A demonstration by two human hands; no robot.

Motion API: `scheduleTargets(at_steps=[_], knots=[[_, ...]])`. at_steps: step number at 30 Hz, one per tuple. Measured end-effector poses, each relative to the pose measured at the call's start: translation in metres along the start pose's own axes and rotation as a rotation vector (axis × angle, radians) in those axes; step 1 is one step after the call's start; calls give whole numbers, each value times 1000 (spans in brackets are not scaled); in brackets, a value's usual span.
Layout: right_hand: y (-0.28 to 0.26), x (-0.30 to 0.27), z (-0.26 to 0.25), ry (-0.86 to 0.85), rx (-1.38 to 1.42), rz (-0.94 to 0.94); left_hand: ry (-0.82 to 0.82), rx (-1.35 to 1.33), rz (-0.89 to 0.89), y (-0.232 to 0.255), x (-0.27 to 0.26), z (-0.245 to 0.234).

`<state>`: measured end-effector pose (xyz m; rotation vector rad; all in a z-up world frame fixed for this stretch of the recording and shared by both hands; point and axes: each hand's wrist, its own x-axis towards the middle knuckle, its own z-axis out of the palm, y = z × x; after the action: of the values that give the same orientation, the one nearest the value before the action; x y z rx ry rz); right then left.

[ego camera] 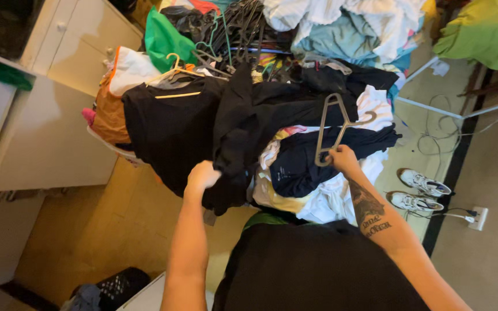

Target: The person picks up shirts from a pile on a bed, places each on a hanger, and sets the hung items aside. The person handles a light blue shirt, a dark blue shirt, a gray shirt, and a black shirt, using plastic and wooden hangers.

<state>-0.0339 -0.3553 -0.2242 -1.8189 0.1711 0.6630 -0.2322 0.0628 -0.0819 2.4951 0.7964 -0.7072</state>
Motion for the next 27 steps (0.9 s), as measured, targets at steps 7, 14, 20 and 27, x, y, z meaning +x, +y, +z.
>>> scheduleTargets(at_steps=[7, 14, 20, 27], knots=[[-69, -2, 41, 71, -604, -741, 350, -614, 911, 93, -45, -31], [-194, -29, 66, 60, -782, -1399, -124, -1373, 1001, 130, -96, -68], [-238, -63, 87, -431, 222, -945, 45, -1654, 1028, 126, -101, -105], [-269, -81, 29, -723, -596, -1259, 302, -1950, 717, 119, -73, -133]])
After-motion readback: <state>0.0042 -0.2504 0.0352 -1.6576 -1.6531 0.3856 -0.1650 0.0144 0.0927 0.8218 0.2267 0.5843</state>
